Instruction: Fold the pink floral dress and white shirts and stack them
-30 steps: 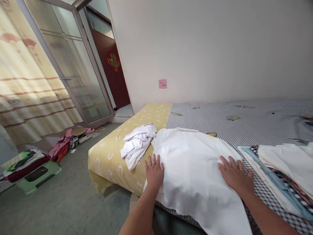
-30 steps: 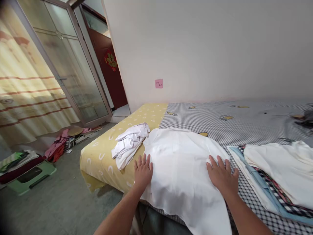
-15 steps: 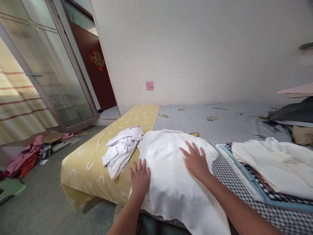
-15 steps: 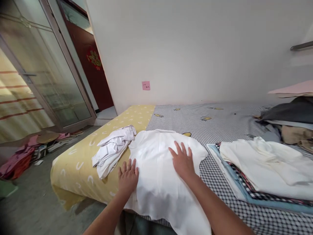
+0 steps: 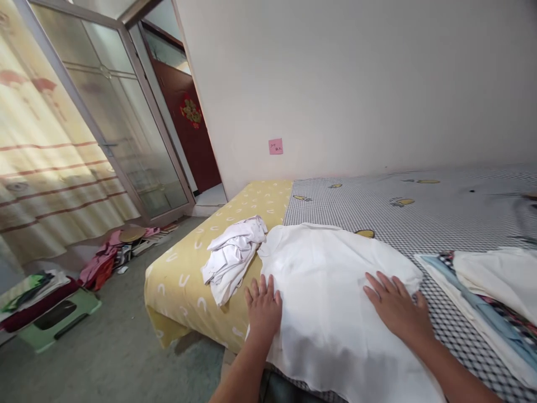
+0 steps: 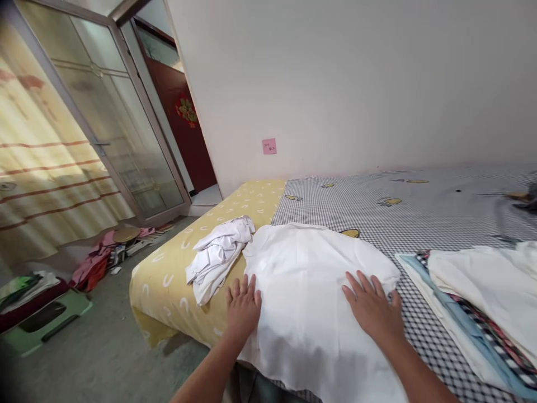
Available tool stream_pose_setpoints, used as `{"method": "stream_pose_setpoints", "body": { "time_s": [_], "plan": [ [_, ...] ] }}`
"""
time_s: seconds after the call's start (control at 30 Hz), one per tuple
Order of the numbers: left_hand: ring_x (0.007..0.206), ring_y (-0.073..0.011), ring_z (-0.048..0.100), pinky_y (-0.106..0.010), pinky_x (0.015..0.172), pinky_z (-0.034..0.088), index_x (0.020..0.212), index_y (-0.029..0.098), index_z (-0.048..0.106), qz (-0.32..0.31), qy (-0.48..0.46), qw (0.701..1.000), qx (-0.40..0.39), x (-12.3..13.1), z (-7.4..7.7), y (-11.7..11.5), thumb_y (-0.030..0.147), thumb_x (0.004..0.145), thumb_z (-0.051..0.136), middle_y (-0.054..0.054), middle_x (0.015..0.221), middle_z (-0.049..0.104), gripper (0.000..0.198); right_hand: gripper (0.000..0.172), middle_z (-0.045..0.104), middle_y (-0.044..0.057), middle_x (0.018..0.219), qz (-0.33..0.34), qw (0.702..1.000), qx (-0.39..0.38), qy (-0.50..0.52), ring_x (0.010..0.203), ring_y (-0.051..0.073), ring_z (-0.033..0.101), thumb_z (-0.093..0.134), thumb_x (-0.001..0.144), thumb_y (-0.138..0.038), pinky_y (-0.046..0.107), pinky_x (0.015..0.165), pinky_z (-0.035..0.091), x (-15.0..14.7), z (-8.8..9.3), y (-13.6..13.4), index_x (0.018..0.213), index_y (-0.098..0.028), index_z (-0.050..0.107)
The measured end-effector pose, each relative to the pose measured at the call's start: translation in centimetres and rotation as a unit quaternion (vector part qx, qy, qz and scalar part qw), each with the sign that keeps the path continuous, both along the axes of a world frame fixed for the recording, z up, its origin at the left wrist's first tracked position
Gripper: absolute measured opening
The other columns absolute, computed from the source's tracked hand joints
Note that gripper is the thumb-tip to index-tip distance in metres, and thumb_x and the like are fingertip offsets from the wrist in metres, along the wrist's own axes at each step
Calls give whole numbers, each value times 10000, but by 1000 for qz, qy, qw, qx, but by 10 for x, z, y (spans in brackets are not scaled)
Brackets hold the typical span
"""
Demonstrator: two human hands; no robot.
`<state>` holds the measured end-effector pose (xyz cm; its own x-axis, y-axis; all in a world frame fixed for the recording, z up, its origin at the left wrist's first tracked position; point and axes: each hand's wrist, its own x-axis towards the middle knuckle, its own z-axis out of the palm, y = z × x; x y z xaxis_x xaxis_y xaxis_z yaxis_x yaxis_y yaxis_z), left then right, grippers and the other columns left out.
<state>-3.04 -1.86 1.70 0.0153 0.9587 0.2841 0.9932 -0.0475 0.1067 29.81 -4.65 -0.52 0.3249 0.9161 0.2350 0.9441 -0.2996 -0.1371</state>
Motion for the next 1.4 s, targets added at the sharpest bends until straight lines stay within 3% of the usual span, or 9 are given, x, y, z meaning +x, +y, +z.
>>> {"method": "stream_pose_setpoints", "body": {
  "time_s": [0.13,0.27,0.37,0.47,0.67,0.93,1.1,1.23,1.4],
  "plan": [
    [1420,-349,460,-558,1178,341,1531,288,438,10,-86,996,-22,-8,13,21,380,974,453,-102,1532,548,565,649,399,23,1635,-15,1000,15,17,1492,334,333,202,962,-571,656,1136,284,2,-1,-1,1511,-359,474],
    [1206,-331,629,-490,962,525,1428,151,537,131,-155,978,-45,-31,35,75,484,1000,401,-206,1349,647,559,639,421,25,1622,-10,999,28,19,1484,337,352,233,948,-557,660,1140,276,-1,-2,-1,1496,-358,495],
    [1034,-248,688,-433,868,573,1220,159,647,209,-194,956,-62,-38,45,114,547,987,474,-137,1187,701,484,650,409,13,1628,-21,999,23,18,1498,328,334,214,952,-555,655,1168,233,-3,-4,2,1504,-357,493],
    [1072,-241,660,-471,923,568,1188,184,642,262,-216,939,-56,-22,45,134,573,926,596,-100,1211,675,471,645,403,-10,1631,-31,999,22,13,1515,317,306,211,957,-552,652,1195,176,-5,-6,5,1505,-365,495],
    [1139,-257,627,-492,965,550,1247,212,612,301,-257,918,-13,16,42,139,459,946,610,-106,1289,632,389,574,494,13,1572,-39,997,71,-17,1481,324,364,267,978,-477,653,1199,176,-13,-2,5,1451,-342,565],
    [926,-168,653,-341,839,546,1046,202,659,65,-269,957,89,67,68,144,267,995,491,-65,1101,664,187,551,474,19,1586,-38,996,84,-6,1499,327,331,283,999,-454,651,1212,119,-16,0,5,1462,-332,557],
    [1060,-159,665,-281,909,524,1187,286,620,-16,-232,968,96,88,71,125,230,926,582,-30,1264,634,269,556,480,11,1582,-41,996,77,3,1492,322,341,284,988,-453,645,1209,135,-16,3,5,1450,-335,570],
    [1359,-319,513,-472,1074,462,1385,194,485,108,-223,961,122,66,70,118,307,947,533,-180,1447,524,455,575,488,23,1577,-43,994,99,9,1486,319,345,261,981,-447,642,1214,130,-16,-1,4,1442,-321,581],
    [1235,-484,587,-622,911,516,1254,75,595,280,-249,925,56,20,59,118,505,915,563,-316,1315,594,548,611,495,22,1571,-44,993,112,5,1488,311,341,205,983,-463,627,1221,117,-15,-7,3,1440,-323,585]
  ]
}}
